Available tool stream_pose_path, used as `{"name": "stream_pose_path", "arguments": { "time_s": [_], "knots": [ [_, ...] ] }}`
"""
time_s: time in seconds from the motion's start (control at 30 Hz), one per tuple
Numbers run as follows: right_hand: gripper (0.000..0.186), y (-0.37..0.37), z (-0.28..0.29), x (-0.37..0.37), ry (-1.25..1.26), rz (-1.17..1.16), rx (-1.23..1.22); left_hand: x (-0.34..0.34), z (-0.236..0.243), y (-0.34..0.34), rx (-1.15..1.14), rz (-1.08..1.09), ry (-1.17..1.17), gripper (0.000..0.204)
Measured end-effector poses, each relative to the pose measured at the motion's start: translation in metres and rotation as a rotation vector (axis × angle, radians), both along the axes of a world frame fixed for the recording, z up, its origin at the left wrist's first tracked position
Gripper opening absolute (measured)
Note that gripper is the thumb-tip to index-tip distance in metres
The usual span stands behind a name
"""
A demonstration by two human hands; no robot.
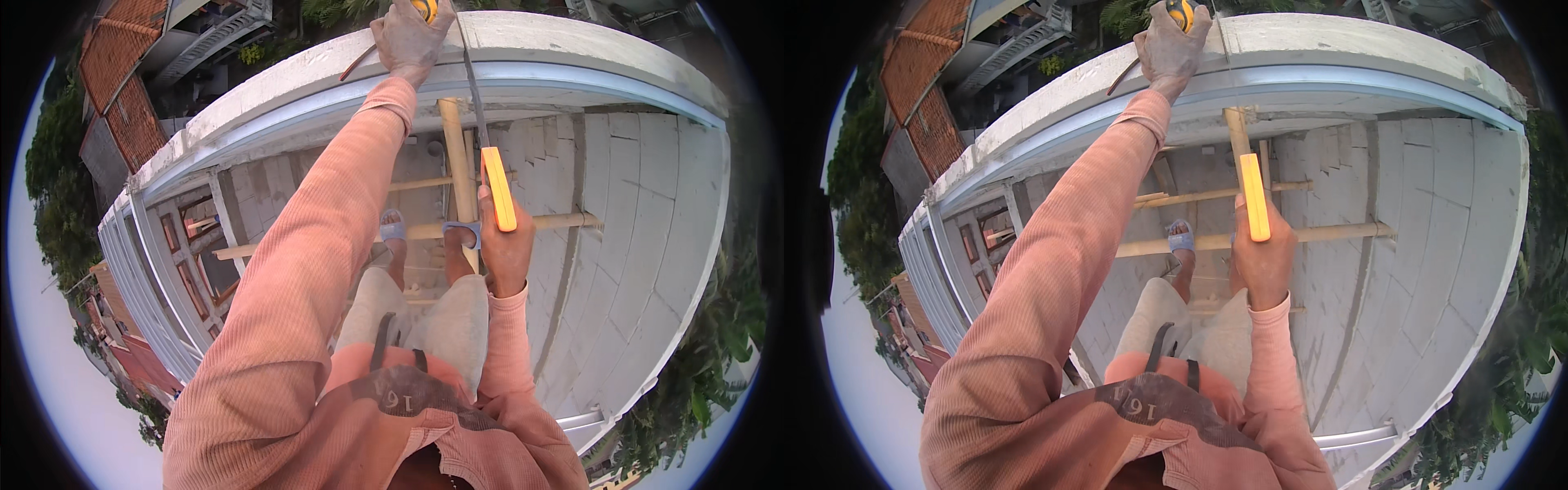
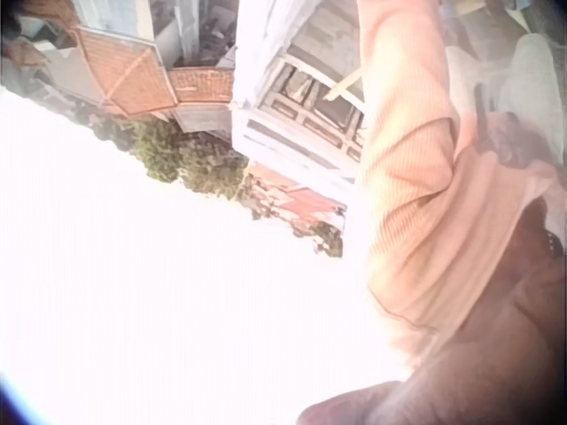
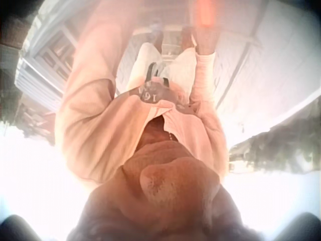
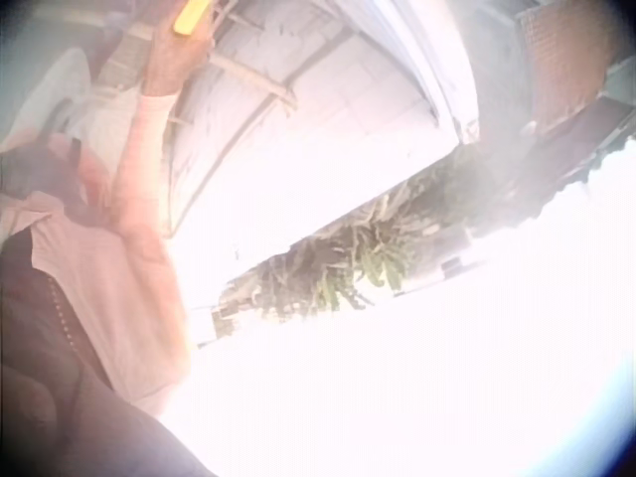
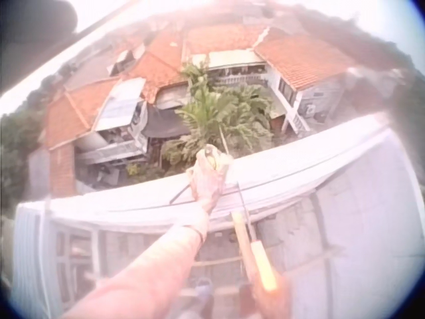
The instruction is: The person measures the top edge of a building wall with a tape measure and saws into the lightweight concrete block using a hand saw.
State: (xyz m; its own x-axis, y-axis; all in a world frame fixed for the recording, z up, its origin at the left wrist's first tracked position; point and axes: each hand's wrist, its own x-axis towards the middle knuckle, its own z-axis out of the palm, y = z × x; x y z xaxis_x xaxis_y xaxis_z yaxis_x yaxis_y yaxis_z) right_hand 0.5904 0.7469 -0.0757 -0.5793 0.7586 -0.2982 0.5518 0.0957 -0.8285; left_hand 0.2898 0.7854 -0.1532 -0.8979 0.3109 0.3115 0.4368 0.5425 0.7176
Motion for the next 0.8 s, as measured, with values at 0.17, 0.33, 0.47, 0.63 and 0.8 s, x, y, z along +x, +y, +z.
{"name": "stream_pose_path", "arguments": {
  "time_s": [0.17,0.33,0.47,0.63,0.8],
  "knots": [
    [0.029,-0.001,0.005,-0.027,-0.001,0.028,0.087,0.001,0.011,-0.007,-0.073,-0.001,-0.066,0.049],
    [0.014,-0.065,0.033,0.093,-0.033,-0.032,0.065,-0.008,0.010,-0.011,-0.055,0.045,-0.001,0.051],
    [0.017,-0.039,0.023,0.051,0.029,-0.017,0.026,-0.006,0.001,-0.010,-0.067,0.050,0.028,0.054],
    [0.029,0.017,0.007,-0.034,-0.037,0.051,-0.011,-0.003,0.004,-0.003,-0.050,0.006,0.016,0.052],
    [0.024,-0.040,0.027,0.038,-0.002,-0.057,-0.041,-0.007,0.007,-0.021,-0.024,0.015,0.003,0.049]
  ]
}}
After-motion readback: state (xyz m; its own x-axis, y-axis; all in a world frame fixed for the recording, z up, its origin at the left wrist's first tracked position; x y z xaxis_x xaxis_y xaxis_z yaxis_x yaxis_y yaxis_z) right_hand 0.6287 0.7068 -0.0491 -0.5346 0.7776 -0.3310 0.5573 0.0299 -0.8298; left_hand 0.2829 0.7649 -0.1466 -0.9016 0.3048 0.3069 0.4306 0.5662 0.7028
